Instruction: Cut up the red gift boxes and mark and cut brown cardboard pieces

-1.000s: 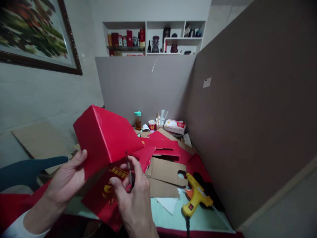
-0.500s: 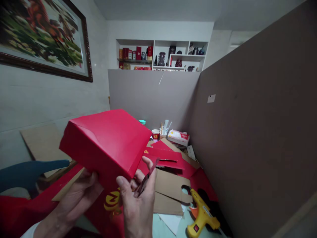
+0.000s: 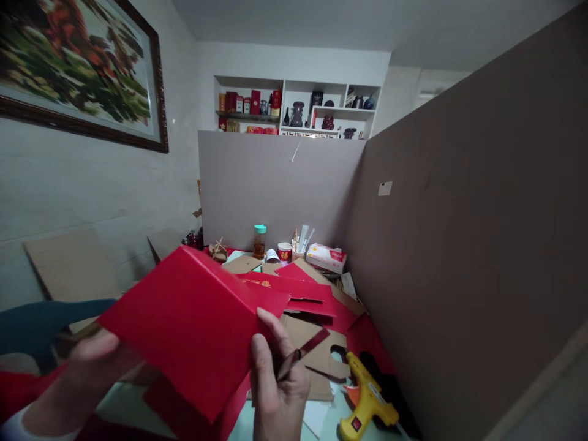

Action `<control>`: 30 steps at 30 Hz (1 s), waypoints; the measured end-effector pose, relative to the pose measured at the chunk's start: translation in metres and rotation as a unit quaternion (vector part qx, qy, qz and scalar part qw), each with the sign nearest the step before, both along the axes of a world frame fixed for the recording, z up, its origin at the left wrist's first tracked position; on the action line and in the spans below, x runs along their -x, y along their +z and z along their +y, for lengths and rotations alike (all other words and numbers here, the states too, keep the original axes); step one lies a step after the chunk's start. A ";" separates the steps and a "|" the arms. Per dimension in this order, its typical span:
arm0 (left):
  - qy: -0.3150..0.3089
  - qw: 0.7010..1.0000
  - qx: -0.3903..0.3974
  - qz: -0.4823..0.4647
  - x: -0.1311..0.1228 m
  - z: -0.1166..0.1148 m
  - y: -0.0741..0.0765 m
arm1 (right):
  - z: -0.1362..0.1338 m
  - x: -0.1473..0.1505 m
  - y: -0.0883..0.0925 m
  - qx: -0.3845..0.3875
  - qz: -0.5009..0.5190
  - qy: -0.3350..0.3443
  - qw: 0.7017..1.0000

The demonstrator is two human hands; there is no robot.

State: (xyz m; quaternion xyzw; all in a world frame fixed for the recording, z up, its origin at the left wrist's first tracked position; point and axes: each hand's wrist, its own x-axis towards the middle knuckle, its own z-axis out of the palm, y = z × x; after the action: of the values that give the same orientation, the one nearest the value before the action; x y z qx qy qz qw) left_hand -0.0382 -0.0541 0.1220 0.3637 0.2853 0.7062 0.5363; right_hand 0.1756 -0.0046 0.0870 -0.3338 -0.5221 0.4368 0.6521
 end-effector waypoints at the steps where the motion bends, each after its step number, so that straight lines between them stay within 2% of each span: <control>1: -0.013 1.000 -0.008 -0.004 0.004 -0.003 0.010 | -0.001 -0.003 -0.001 0.009 -0.004 -0.013 1.000; 3: -0.057 0.998 0.011 0.007 0.009 -0.006 0.028 | -0.005 -0.010 -0.003 -0.001 -0.031 -0.022 0.999; 6: -0.024 0.995 0.068 0.070 0.009 -0.008 0.040 | -0.010 -0.021 -0.004 -0.042 -0.066 -0.034 0.996; 9: 0.044 0.983 0.093 0.149 0.001 -0.011 0.039 | -0.011 -0.031 -0.007 -0.064 -0.070 -0.039 0.995; 11: 0.060 0.978 0.097 0.173 -0.006 -0.015 0.035 | -0.012 -0.037 -0.012 -0.077 -0.075 -0.041 0.993; 16: 0.021 0.983 0.124 0.131 -0.024 -0.026 0.025 | -0.026 -0.043 -0.021 -0.102 -0.080 -0.074 0.989; 18: 0.022 0.986 0.127 0.101 -0.029 -0.027 0.020 | -0.037 -0.040 -0.019 -0.064 -0.066 -0.059 0.994; 20: 0.029 0.989 0.126 0.075 -0.033 -0.026 0.014 | -0.047 -0.035 -0.015 0.020 -0.036 -0.021 0.999; 24: 0.027 0.988 0.144 0.054 -0.036 -0.021 0.003 | -0.051 -0.029 -0.013 0.175 0.047 0.078 0.980; 27: 0.034 0.985 0.155 0.062 -0.034 -0.018 -0.007 | -0.043 -0.031 -0.022 0.219 0.059 0.111 0.967; 30: 0.037 0.982 0.175 0.064 -0.030 -0.016 -0.016 | -0.039 -0.032 -0.034 0.212 0.037 0.140 0.966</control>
State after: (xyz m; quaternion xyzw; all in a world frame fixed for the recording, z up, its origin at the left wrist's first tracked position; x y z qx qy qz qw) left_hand -0.0082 -0.0701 0.1056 0.2986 0.4512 0.6398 0.5458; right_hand 0.2080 -0.0432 0.0532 -0.3716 -0.4348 0.6364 0.5175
